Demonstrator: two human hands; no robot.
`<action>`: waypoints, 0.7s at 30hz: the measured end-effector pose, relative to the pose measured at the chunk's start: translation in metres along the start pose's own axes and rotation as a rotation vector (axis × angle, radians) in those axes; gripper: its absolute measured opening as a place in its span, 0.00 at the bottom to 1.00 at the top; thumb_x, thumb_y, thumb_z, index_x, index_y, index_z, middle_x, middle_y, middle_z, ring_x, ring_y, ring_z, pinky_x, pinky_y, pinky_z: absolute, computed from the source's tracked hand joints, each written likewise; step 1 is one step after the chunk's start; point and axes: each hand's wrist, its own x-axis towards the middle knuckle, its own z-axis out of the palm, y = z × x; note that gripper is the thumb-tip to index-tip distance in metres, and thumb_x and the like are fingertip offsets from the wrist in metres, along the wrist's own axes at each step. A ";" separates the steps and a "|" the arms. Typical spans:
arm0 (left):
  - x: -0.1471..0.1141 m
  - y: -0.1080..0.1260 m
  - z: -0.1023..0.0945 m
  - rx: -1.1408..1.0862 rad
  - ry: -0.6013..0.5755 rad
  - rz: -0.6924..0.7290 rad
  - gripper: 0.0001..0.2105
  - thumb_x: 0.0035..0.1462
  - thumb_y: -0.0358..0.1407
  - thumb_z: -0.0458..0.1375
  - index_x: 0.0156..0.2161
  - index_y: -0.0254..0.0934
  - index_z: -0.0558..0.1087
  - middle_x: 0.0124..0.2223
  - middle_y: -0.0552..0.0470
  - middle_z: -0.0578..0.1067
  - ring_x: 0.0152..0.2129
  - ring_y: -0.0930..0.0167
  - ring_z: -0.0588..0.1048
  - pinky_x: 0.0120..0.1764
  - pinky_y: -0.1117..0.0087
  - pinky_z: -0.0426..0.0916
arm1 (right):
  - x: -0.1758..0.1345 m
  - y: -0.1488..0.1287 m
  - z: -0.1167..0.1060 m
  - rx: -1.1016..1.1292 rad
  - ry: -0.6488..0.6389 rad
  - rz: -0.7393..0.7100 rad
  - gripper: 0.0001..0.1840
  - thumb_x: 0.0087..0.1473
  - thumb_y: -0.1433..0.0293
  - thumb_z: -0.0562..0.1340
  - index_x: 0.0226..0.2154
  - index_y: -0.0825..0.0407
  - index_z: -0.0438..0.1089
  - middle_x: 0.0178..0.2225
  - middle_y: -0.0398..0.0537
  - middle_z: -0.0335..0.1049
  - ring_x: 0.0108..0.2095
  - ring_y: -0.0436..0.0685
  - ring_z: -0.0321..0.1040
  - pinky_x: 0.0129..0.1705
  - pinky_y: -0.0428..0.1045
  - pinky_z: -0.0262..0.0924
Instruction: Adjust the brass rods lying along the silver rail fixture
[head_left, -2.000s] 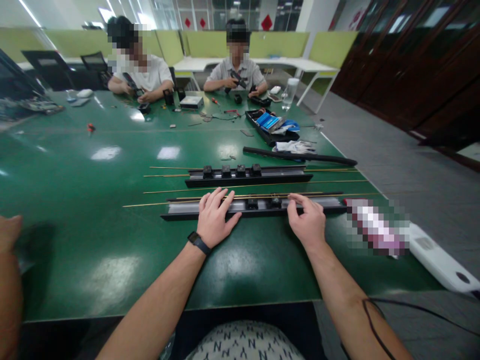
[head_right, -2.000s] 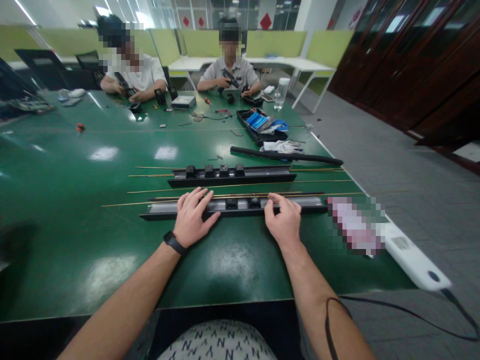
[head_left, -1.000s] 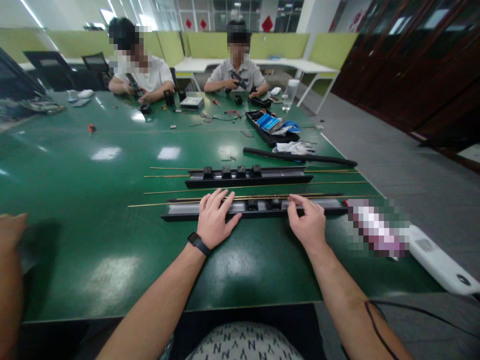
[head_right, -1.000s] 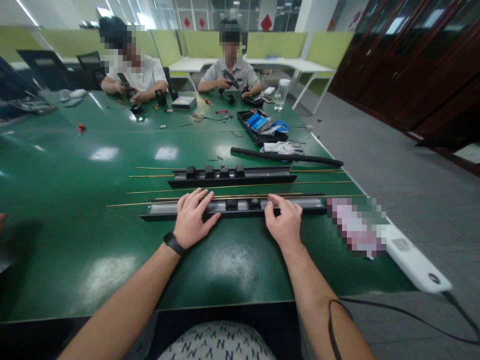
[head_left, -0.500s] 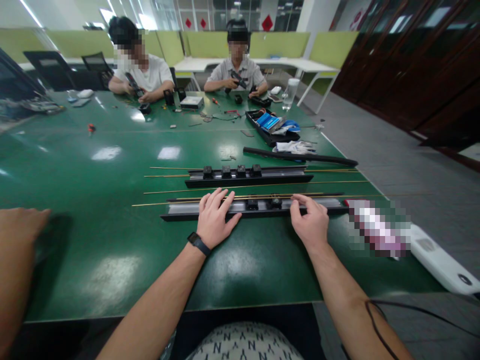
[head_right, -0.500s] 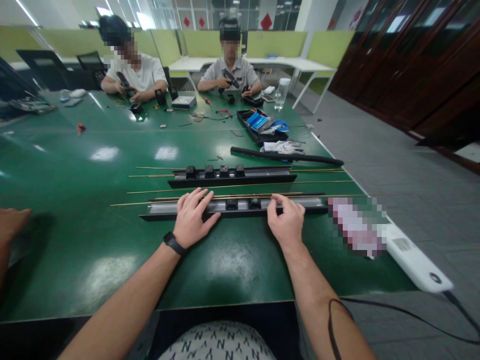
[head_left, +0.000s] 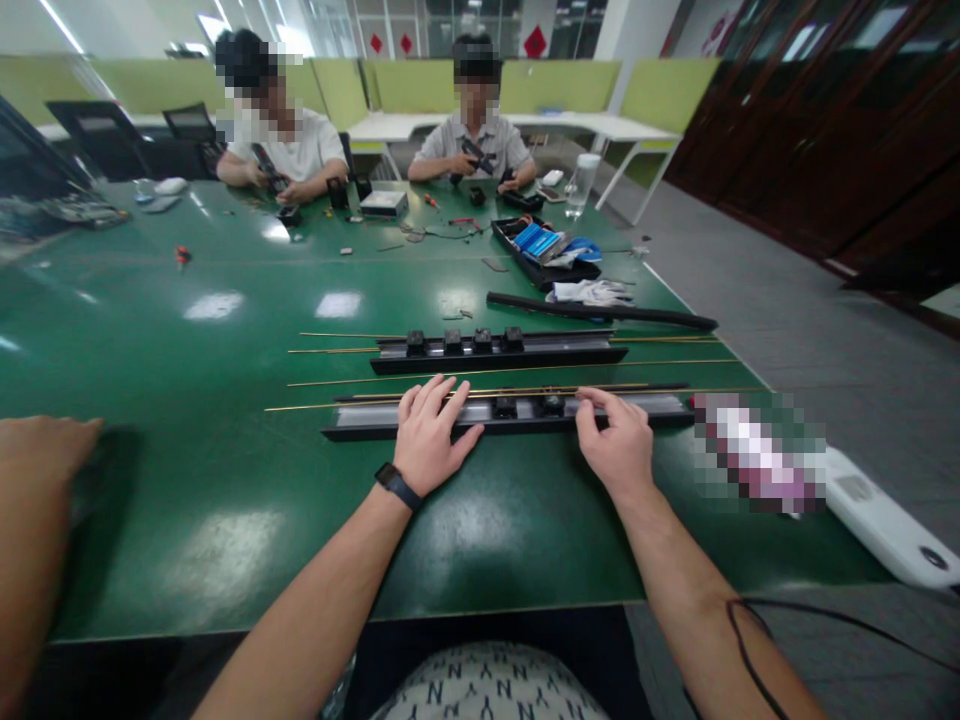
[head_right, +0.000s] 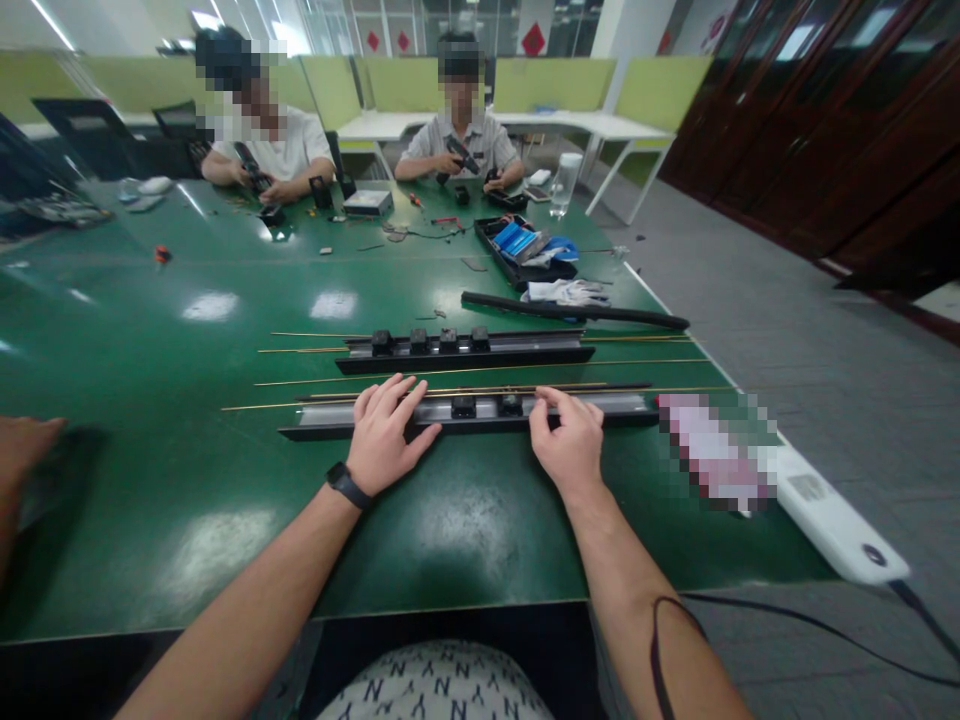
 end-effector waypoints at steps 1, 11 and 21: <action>0.000 0.000 0.000 -0.002 0.000 -0.001 0.28 0.65 0.47 0.60 0.67 0.42 0.67 0.65 0.42 0.71 0.67 0.56 0.65 0.68 0.50 0.52 | 0.000 0.000 0.000 -0.007 0.004 0.011 0.10 0.61 0.69 0.62 0.41 0.49 0.79 0.40 0.49 0.83 0.41 0.61 0.80 0.53 0.58 0.63; 0.000 0.001 -0.002 0.000 -0.003 -0.001 0.27 0.65 0.47 0.59 0.66 0.41 0.67 0.65 0.42 0.71 0.67 0.57 0.65 0.68 0.51 0.52 | 0.000 0.001 0.001 -0.005 0.005 0.014 0.11 0.60 0.69 0.62 0.43 0.49 0.79 0.39 0.48 0.84 0.40 0.61 0.80 0.52 0.58 0.63; 0.000 0.001 -0.001 -0.001 -0.007 -0.002 0.28 0.65 0.47 0.59 0.67 0.43 0.66 0.66 0.42 0.71 0.67 0.56 0.64 0.68 0.50 0.52 | 0.000 -0.002 0.001 0.030 -0.059 -0.008 0.10 0.61 0.68 0.61 0.42 0.49 0.78 0.41 0.49 0.83 0.42 0.61 0.80 0.54 0.58 0.62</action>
